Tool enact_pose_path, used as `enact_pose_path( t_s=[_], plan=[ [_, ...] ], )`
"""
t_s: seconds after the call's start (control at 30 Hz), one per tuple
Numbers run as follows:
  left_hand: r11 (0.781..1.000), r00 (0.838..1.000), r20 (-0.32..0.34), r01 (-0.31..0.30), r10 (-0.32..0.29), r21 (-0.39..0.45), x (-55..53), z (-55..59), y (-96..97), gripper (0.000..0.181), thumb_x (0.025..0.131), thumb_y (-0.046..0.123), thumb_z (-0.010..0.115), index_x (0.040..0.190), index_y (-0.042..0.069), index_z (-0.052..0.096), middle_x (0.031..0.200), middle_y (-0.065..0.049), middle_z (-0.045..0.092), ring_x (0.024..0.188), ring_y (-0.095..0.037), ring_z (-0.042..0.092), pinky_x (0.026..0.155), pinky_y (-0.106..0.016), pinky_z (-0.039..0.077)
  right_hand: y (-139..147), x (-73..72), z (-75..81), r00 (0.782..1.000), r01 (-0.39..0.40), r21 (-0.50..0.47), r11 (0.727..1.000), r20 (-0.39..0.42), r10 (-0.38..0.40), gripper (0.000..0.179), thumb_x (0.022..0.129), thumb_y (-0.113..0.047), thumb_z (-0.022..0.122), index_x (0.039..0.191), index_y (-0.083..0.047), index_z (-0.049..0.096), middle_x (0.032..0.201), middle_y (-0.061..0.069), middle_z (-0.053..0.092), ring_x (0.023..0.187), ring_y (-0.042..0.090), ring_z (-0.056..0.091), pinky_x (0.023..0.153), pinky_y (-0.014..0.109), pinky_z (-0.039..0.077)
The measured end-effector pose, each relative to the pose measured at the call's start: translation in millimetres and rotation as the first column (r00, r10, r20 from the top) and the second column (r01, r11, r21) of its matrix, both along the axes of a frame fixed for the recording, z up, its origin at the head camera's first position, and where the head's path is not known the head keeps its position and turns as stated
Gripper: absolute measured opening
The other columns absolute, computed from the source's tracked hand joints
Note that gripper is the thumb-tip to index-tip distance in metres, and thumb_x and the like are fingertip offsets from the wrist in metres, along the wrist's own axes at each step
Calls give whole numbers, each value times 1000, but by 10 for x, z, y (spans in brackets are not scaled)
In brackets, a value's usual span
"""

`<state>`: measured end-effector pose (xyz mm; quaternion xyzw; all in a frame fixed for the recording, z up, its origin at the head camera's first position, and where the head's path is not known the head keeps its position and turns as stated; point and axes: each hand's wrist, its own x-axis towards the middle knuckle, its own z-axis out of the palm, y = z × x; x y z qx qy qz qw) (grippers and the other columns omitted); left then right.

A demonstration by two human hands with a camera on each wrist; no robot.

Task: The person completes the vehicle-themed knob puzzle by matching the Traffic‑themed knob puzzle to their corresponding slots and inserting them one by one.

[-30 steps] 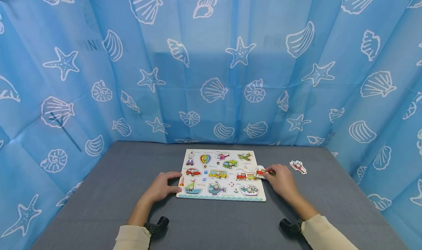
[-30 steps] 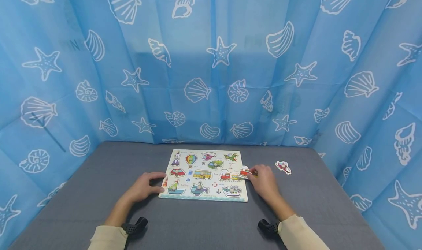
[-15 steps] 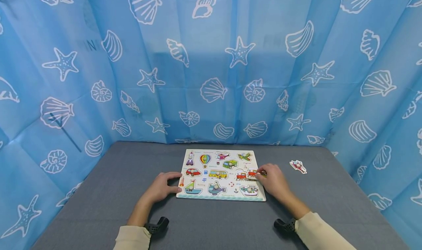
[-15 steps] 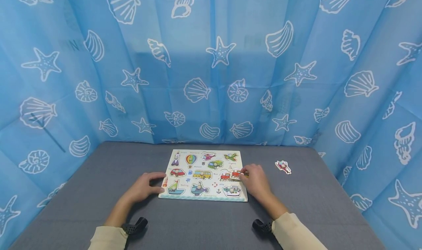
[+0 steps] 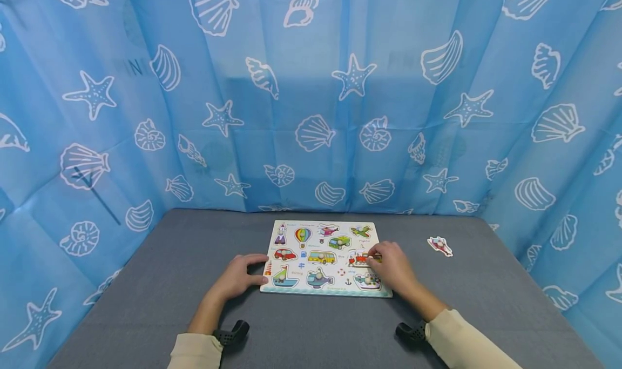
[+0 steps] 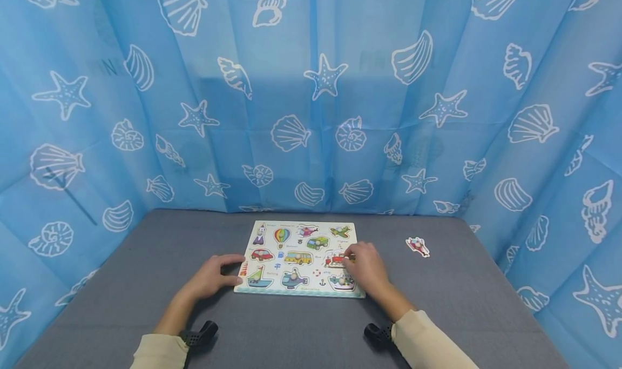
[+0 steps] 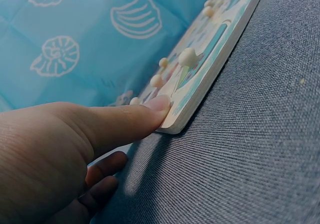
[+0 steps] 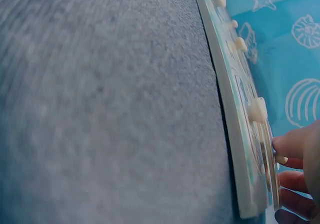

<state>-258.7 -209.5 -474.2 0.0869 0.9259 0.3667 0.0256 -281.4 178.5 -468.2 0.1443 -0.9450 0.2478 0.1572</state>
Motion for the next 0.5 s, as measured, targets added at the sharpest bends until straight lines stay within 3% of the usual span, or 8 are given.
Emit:
enact_pose_path(
  t_s=[0.5],
  plan=[
    [1000, 1000, -13, 4, -4, 4, -8, -18, -8, 48, 79, 18, 81, 124, 14, 67, 131, -6, 60, 125, -31, 48, 103, -54, 34, -112, -32, -27, 1000, -11, 13, 1000, -1, 11, 9, 78, -12, 77, 79, -12, 68, 84, 0, 62, 80, 20, 52, 72, 40, 43]
  ],
)
